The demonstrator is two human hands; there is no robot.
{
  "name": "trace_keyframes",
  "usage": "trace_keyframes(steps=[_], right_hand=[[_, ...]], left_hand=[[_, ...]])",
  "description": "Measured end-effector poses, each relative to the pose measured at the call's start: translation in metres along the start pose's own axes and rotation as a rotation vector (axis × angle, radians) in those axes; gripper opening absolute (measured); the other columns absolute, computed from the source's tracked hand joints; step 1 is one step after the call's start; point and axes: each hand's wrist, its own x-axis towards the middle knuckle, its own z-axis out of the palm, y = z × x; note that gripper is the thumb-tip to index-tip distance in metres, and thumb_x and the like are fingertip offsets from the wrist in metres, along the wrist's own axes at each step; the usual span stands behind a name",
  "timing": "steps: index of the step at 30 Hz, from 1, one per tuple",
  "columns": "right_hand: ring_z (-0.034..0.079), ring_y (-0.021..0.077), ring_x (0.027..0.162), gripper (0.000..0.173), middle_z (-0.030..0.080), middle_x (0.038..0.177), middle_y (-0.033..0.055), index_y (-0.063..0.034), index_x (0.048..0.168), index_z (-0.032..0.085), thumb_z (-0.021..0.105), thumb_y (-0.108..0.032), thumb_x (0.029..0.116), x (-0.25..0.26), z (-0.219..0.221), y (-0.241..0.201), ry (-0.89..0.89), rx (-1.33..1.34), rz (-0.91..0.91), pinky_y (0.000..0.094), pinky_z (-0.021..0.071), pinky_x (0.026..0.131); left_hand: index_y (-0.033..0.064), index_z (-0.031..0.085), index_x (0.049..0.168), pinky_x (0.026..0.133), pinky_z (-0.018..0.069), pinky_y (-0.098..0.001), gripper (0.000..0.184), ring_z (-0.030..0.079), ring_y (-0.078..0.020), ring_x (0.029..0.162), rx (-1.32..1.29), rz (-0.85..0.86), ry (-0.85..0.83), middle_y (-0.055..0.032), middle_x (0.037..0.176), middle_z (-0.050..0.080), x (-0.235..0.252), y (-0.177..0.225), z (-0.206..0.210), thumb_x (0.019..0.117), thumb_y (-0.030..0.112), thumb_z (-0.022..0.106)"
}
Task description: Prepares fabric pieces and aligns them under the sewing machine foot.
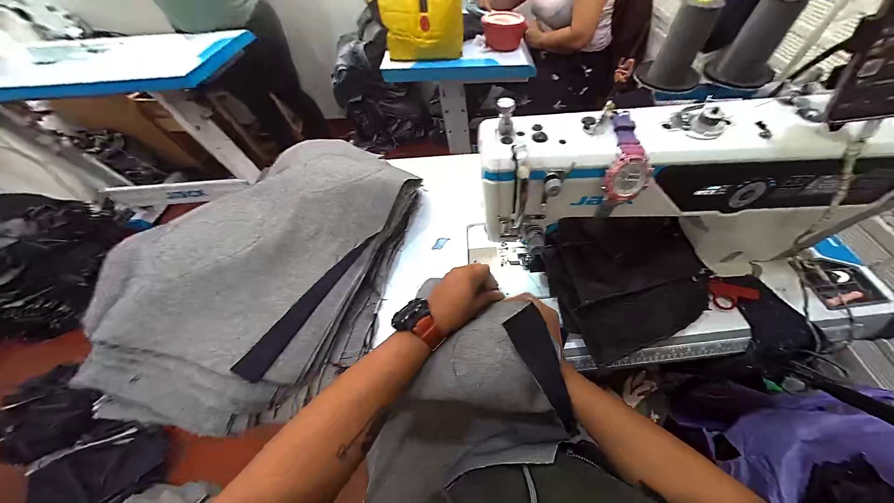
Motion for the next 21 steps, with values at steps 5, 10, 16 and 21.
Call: trace_keyframes(steps=[5,10,16,21], right_hand=[[0.067,0.0324,0.120,0.025,0.070,0.123,0.0257,0.0149,0.117,0.068,0.053,0.007,0.0985,0.044,-0.019,-0.003,-0.613,-0.039,-0.035,0.0420,0.0461,0.110],[0.073,0.0332,0.102,0.021,0.078,0.103,0.0167,0.0023,0.093,0.079,0.059,0.008,0.0923,0.033,-0.017,0.022,-0.446,-0.077,-0.417,0.0441,0.0554,0.095],[0.072,0.0281,0.100,0.025,0.077,0.116,0.0049,-0.0084,0.102,0.080,0.057,0.000,0.0969,0.037,-0.016,0.010,-0.452,-0.331,-0.315,0.0428,0.0553,0.087],[0.074,0.0283,0.095,0.021,0.077,0.114,0.0072,-0.0063,0.102,0.079,0.059,-0.001,0.0961,0.042,-0.015,0.014,-0.406,-0.378,-0.335,0.0432,0.0577,0.081]], left_hand=[[-0.0045,0.068,0.101,0.087,0.0555,-0.0559,0.019,0.070,-0.0368,0.094,-0.008,-0.107,0.008,-0.0217,0.098,0.069,-0.003,0.008,-0.001,0.0945,0.013,0.073],[-0.0034,0.066,0.112,0.086,0.0560,-0.0567,0.018,0.071,-0.0377,0.096,0.069,-0.159,0.065,-0.0211,0.102,0.070,-0.011,0.020,-0.007,0.0967,0.006,0.068],[-0.0012,0.067,0.104,0.076,0.0582,-0.0540,0.015,0.072,-0.0338,0.084,0.016,-0.187,0.247,-0.0172,0.090,0.071,-0.016,0.008,0.001,0.0928,0.006,0.072],[-0.0026,0.064,0.108,0.079,0.0552,-0.0606,0.020,0.071,-0.0394,0.088,-0.031,-0.395,0.128,-0.0205,0.093,0.070,0.001,0.010,-0.010,0.0968,0.013,0.070]])
